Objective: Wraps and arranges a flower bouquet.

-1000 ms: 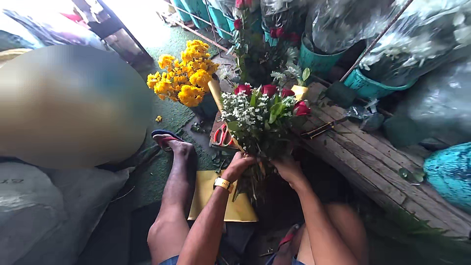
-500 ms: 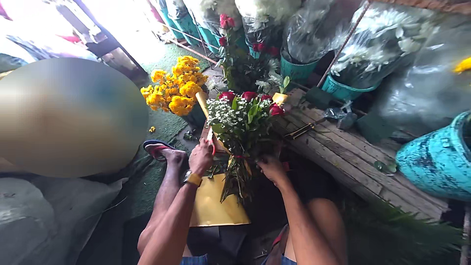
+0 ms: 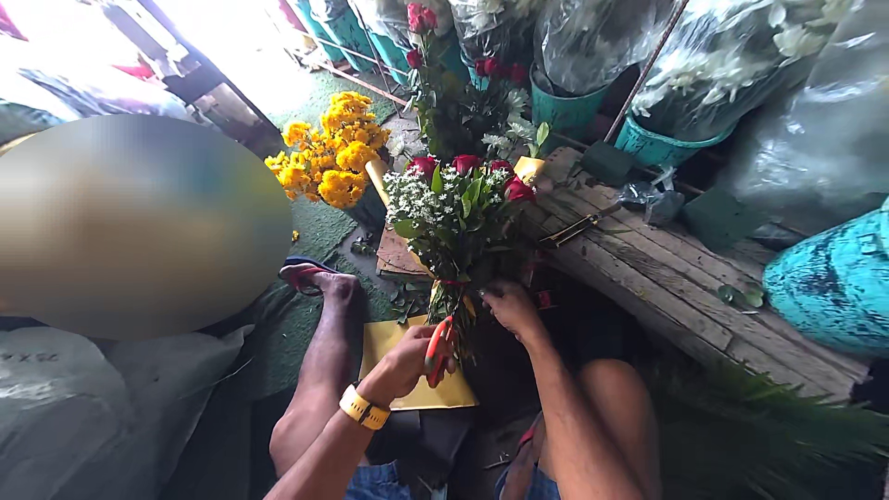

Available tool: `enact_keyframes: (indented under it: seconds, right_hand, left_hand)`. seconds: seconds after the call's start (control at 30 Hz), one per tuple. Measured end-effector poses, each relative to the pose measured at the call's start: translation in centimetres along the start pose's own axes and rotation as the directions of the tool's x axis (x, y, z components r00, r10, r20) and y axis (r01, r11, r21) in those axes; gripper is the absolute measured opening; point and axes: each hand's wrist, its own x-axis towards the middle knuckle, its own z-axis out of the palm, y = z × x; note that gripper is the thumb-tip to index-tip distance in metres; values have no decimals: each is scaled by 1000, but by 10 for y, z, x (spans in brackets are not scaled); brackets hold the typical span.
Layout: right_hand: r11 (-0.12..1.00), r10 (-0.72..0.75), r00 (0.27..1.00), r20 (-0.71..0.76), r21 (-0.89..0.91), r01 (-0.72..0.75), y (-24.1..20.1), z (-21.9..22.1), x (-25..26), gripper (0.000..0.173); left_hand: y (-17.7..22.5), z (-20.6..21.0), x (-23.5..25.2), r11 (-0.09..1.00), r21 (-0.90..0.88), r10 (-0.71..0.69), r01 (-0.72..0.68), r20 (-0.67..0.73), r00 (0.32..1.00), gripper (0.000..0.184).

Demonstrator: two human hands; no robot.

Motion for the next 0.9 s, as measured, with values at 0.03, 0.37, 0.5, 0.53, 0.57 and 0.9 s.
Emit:
enact_keyframes:
  seconds: [0.03,0.37,0.5,0.53,0.57,0.9]
  right_hand:
    - [1000,-2,1000,6,-1,2,0,-1,0,26]
    - [998,35,935,-353,-42,-54,8,-19,-1,34]
    - [981,-31,852,-523,147,126,37,-41,5,70]
    - [984,-16,833,-554,141,112,41,-42,0,78]
    - [993,-16,800,-600,84,83,43,-42,-8,82]
    - [618,694,646,-318,724,-307,133,94,-73,58]
  left_hand:
    - [3,-1,5,1000,0,-5,5,1,1000,29]
    - [-2,-10,-40,933,345,129,-104,-49,990,42]
    - [4,-53,-64,805,572,397,-155,-326,858,61]
    - [11,-69,-53,720,692,441,-53,-397,805,58]
    - [18,-84,-36,633,772,476,57,-447,757,52]
    - [57,-114,58,246,959,679,140,-273,681,35]
